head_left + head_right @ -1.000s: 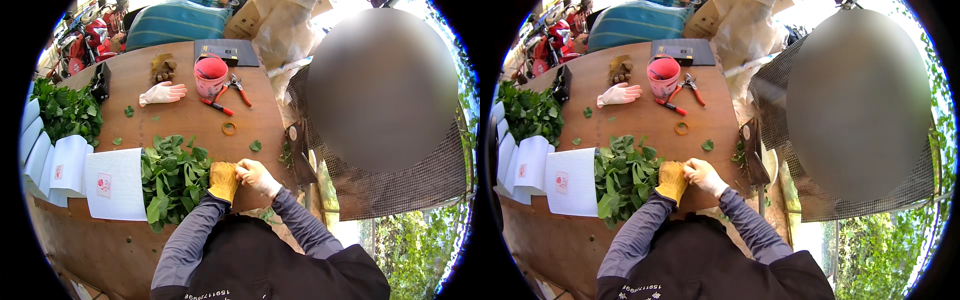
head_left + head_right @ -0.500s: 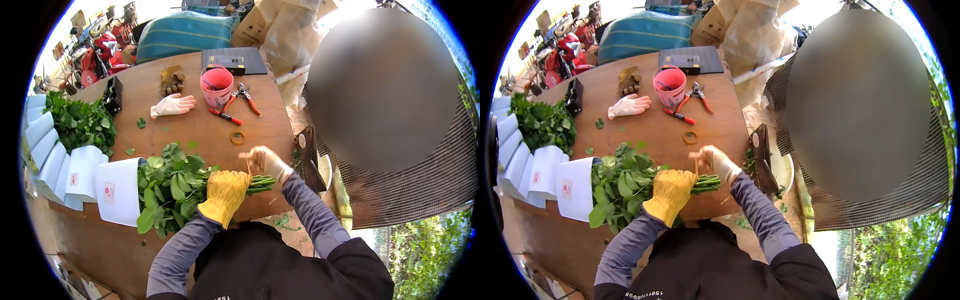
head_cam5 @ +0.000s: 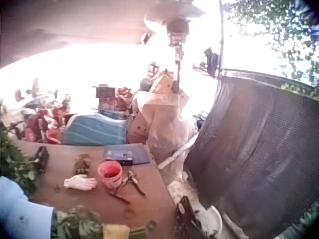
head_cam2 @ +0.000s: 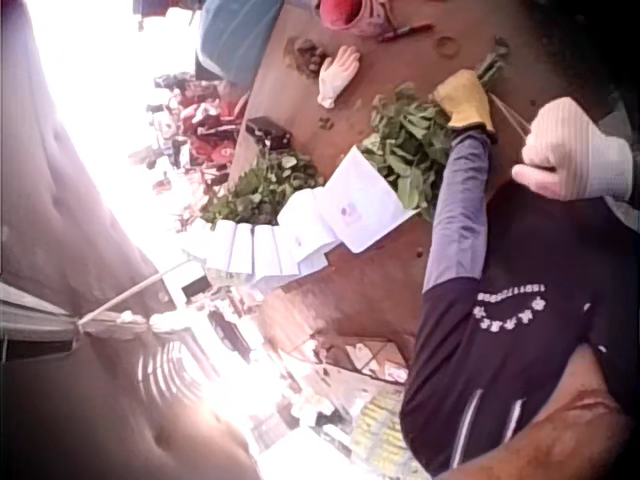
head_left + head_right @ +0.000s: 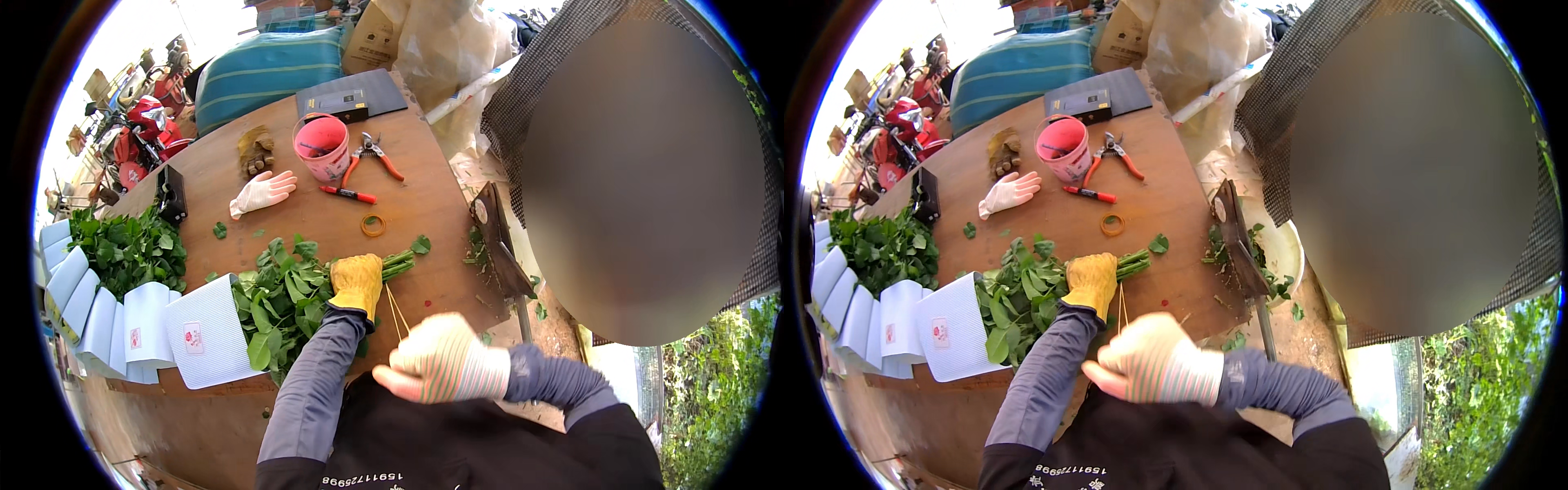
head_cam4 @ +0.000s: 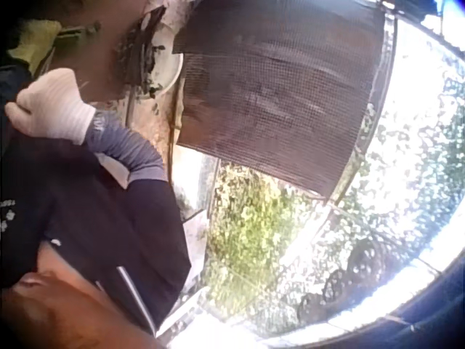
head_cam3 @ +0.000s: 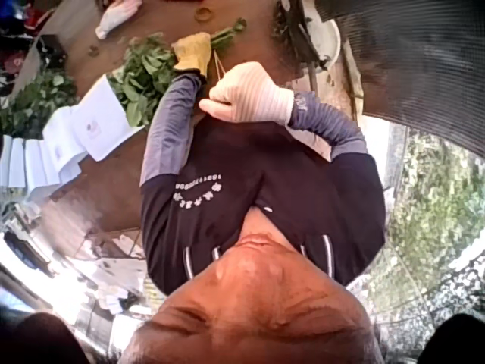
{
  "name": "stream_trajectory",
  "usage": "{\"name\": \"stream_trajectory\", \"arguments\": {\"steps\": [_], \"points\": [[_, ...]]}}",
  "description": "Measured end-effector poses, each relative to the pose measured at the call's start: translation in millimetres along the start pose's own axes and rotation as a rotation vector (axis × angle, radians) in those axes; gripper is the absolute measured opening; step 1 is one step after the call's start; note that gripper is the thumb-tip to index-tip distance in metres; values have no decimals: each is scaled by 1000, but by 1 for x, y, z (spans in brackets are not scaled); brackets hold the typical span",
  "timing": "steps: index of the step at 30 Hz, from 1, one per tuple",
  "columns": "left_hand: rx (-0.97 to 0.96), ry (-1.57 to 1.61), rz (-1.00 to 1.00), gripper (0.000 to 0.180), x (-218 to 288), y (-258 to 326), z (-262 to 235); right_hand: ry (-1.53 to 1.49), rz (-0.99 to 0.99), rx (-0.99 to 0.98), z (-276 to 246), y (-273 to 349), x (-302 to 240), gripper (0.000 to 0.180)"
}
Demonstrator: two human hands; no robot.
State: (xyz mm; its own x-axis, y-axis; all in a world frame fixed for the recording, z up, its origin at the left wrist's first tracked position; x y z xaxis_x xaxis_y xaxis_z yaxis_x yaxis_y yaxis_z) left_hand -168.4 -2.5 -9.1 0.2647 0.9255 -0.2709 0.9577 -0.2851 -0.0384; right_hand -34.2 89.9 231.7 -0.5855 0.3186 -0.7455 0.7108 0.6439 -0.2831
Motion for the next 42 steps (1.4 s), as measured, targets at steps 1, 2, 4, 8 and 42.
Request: {"name": "stream_trajectory", "arguments": {"steps": [1,2,4,8,42], "points": [[25,83,-39,13,-6,13,-7,-44,-44,25,-14,-18,-9,46],[60,171,-50,16,-1,22,-13,-90,-58,68,-29,-32,-10,43],[116,348,-127,27,0,56,-18,-147,-109,136,-39,-66,2,38],[223,212,110,12,6,94,-83,-464,222,244,-68,-134,89,44],[324,295,211,13,22,107,-138,-1154,934,332,20,72,186,53]]}}
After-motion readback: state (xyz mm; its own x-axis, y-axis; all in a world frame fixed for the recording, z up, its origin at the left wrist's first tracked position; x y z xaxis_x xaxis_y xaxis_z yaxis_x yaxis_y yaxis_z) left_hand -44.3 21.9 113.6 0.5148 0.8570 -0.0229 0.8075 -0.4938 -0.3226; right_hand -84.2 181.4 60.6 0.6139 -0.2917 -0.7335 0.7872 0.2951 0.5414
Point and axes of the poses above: each hand's wrist, its own y-axis away from the middle knuckle, its own z-axis out of the palm, x = y × z, the point moved 8 cm from there along -y, towards the middle knuckle, and after that the axes turned 10 degrees about -y, right-handed, at the moved point
